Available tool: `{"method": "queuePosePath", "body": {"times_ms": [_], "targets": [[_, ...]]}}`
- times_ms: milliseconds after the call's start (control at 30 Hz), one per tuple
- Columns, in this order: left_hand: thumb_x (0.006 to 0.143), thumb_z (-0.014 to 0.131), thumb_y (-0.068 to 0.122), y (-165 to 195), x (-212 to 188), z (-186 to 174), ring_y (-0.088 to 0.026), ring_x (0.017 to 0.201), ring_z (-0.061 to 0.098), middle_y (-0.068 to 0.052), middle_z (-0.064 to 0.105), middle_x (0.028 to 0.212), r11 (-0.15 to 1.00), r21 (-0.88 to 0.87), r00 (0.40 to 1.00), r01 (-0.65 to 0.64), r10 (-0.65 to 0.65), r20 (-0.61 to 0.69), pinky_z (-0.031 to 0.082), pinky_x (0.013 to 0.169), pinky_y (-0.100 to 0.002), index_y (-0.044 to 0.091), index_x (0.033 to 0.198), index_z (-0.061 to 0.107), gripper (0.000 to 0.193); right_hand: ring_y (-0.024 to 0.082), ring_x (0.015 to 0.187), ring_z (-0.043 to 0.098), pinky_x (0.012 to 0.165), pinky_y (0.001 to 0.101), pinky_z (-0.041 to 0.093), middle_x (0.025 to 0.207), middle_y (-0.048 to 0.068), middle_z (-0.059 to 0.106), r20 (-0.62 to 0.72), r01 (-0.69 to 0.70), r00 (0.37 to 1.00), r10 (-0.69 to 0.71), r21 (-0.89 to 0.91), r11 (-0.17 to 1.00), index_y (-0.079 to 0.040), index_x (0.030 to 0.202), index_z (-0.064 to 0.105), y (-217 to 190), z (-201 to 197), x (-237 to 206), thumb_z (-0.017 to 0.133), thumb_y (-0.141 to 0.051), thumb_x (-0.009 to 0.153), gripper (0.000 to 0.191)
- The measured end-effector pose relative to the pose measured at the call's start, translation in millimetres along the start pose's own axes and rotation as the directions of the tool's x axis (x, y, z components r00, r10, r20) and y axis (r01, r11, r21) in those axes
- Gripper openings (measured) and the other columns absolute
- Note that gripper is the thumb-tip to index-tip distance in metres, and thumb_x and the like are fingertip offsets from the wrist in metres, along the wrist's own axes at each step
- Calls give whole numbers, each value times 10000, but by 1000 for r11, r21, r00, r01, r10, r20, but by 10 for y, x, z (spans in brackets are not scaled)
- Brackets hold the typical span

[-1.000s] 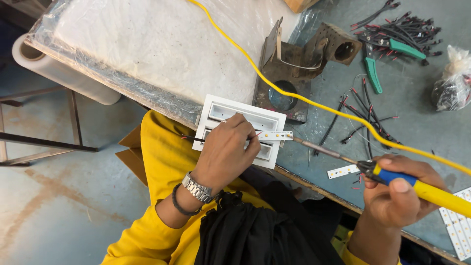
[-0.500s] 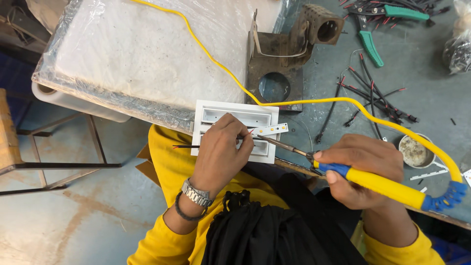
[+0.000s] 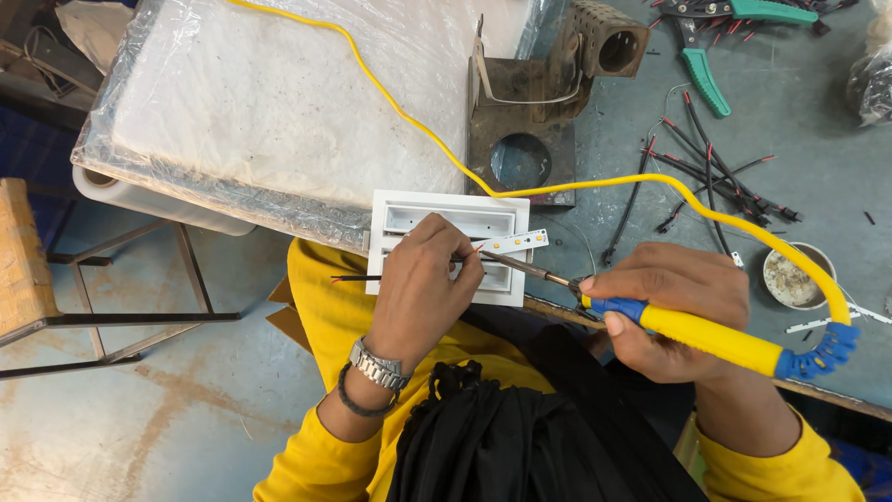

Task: The person solders wires to LED strips inside a white plastic housing. They use a soldering iron and solder to attach red and black wires to the LED strip, then place the strip into the housing and repeat the process for a second strip.

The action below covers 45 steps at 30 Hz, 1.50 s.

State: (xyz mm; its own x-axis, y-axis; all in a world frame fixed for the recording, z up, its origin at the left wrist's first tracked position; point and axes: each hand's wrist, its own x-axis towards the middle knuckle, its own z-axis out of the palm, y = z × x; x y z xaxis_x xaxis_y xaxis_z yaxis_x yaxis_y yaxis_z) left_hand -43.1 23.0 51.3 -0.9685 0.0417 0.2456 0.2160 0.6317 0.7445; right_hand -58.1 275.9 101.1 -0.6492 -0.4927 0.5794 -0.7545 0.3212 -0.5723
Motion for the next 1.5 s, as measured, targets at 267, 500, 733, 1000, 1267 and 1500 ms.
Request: {"method": "queuePosePath", "body": {"times_ms": [267, 500, 733, 1000, 1267, 1500], "targets": [[830, 717, 66, -4, 4, 11, -297, 665, 634, -118, 651, 863, 1000, -12, 1000, 17, -17, 7, 501, 611, -395, 9, 808, 665, 80, 160, 610, 661, 541, 259, 487, 799, 77, 722, 7, -21, 1000, 21, -2, 1000, -22, 908, 718, 10, -7, 0, 674, -108, 779, 161], [811, 733, 70, -29, 33, 7, -318, 693, 643, -131, 652, 857, 1000, 2, 1000, -20, 20, 4, 505, 636, -410, 4, 794, 667, 95, 166, 630, 666, 563, 261, 494, 814, 76, 721, 7, -18, 1000, 18, 4, 1000, -26, 913, 711, 13, -8, 7, 670, -121, 811, 146], [807, 724, 66, -31, 54, -22, -297, 667, 650, -124, 658, 851, 1000, -29, 999, 5, -4, 39, 513, 630, -397, 4, 787, 672, 83, 172, 616, 656, 550, 267, 483, 796, 84, 715, 5, -26, 1000, 26, 2, 1000, -15, 911, 717, 38, -2, -6, 675, -124, 800, 161], [797, 720, 56, -37, 28, -73, -330, 710, 649, -133, 665, 858, 999, -4, 999, -43, 43, 22, 508, 646, -412, -1, 790, 672, 74, 197, 681, 674, 563, 254, 512, 845, 104, 712, -18, -35, 999, 35, 34, 999, -2, 932, 701, 1, -54, -41, 666, -124, 822, 168], [785, 702, 45, -42, 42, -78, -342, 742, 645, -142, 661, 855, 998, -4, 997, -67, 67, 31, 510, 667, -423, -10, 779, 674, 62, 184, 641, 670, 567, 267, 501, 828, 93, 727, 10, -44, 999, 44, 31, 999, 4, 913, 715, 16, -32, -12, 688, -126, 820, 163], [764, 711, 49, -62, 50, -73, -341, 746, 648, -144, 659, 845, 997, -4, 996, -74, 74, 46, 518, 676, -419, -15, 762, 664, 79, 184, 667, 681, 599, 270, 515, 860, 90, 738, 30, -38, 999, 37, 25, 999, -10, 930, 713, 3, -29, 17, 684, -120, 822, 157]]}}
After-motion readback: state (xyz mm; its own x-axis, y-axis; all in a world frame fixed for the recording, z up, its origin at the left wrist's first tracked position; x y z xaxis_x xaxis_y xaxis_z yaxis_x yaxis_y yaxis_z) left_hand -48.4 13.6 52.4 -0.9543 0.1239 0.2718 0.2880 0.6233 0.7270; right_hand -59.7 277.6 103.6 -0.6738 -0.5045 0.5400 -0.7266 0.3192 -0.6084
